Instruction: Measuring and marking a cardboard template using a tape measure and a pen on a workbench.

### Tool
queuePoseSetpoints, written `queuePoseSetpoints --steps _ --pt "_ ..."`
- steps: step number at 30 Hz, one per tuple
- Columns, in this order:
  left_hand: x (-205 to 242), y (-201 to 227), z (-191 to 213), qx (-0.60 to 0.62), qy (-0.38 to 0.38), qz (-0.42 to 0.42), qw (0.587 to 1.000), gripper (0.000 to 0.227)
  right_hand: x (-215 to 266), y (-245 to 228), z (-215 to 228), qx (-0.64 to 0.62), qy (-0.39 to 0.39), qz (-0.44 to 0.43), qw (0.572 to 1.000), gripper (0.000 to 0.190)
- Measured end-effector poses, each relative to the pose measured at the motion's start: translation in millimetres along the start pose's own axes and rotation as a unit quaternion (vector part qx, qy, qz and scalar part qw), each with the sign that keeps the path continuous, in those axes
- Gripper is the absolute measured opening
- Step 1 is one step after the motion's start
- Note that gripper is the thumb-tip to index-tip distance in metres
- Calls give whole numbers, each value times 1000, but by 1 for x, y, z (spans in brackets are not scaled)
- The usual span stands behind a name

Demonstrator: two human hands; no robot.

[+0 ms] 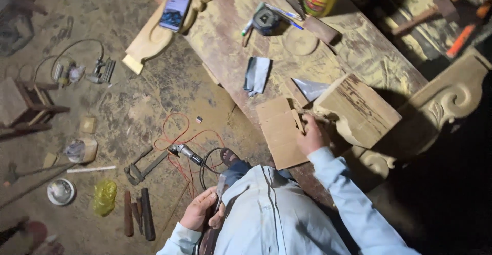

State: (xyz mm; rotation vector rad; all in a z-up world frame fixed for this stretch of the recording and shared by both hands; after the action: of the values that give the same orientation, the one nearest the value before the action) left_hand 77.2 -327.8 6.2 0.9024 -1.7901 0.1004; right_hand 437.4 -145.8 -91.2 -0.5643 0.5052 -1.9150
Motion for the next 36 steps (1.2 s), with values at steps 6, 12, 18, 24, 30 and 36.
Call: queuePoseSetpoints --steps 6,12,18,24,30,36 --pt "15 6 0 -46 86 -31 995 41 19 5 9 -301 -80 -10 950 13" --pt "-3 18 15 -161 114 -118 973 26 59 -56 38 -453 -135 -94 876 12" --pt "8 63 -13 -240 158 -305 908 35 97 -100 28 -490 -174 -100 849 29" --pt "21 91 10 -81 99 -285 950 20 137 -160 4 -479 -179 -95 854 44" --pt "52 127 63 -5 56 -276 960 22 172 -221 -29 -496 -241 -86 830 49" --pt "61 147 129 -60 135 -363 920 23 197 -282 -70 -483 -296 -109 817 44"
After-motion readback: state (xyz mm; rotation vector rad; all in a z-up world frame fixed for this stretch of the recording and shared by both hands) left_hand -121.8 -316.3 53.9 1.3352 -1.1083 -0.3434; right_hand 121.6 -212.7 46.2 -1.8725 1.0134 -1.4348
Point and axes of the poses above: each hand's wrist, its own x-axis away from the middle knuckle, its own z-axis out of the back of the hand, y = z × x, the point moved 1 cm from there along -x, towards the middle knuckle, and after that the axes turned 15 degrees about y, right-handed, at the moved point
